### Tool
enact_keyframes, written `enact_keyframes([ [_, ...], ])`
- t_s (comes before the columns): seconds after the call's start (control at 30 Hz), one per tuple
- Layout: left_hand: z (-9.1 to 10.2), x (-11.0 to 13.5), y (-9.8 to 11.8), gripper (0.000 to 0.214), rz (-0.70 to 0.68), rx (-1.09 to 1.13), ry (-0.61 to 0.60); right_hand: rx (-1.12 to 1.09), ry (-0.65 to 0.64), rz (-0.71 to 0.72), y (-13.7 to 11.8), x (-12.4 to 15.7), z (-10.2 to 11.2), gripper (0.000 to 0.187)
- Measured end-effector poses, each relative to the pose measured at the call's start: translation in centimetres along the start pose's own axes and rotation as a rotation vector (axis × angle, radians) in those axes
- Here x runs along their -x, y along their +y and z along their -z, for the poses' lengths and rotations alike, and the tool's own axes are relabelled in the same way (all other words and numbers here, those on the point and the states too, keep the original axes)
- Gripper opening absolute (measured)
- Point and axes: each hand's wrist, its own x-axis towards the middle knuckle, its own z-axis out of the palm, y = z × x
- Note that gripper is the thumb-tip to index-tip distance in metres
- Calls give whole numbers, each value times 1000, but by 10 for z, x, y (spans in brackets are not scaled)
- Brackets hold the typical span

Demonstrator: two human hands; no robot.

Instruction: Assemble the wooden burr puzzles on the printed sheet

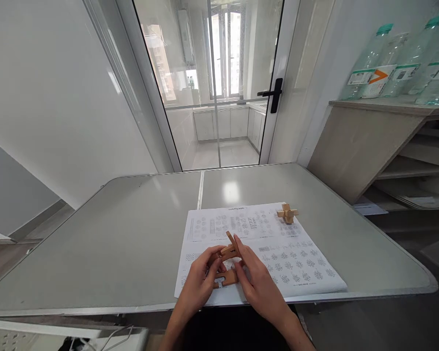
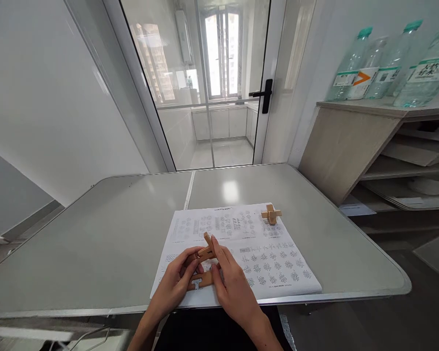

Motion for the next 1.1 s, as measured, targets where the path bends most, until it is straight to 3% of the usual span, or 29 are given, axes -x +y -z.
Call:
enact_keyframes([
  [0.23, -2, 1, 1, 49, 75, 82, -11, 42, -13, 25, 0, -1, -1, 70],
  [0.8, -2, 2, 2, 48, 85, 110, -52, 62, -96, 42, -4, -2, 3, 75],
  [1.1, -5, 3, 4, 48, 79, 109, -108, -16, 24, -4, -6, 1, 1, 68],
])
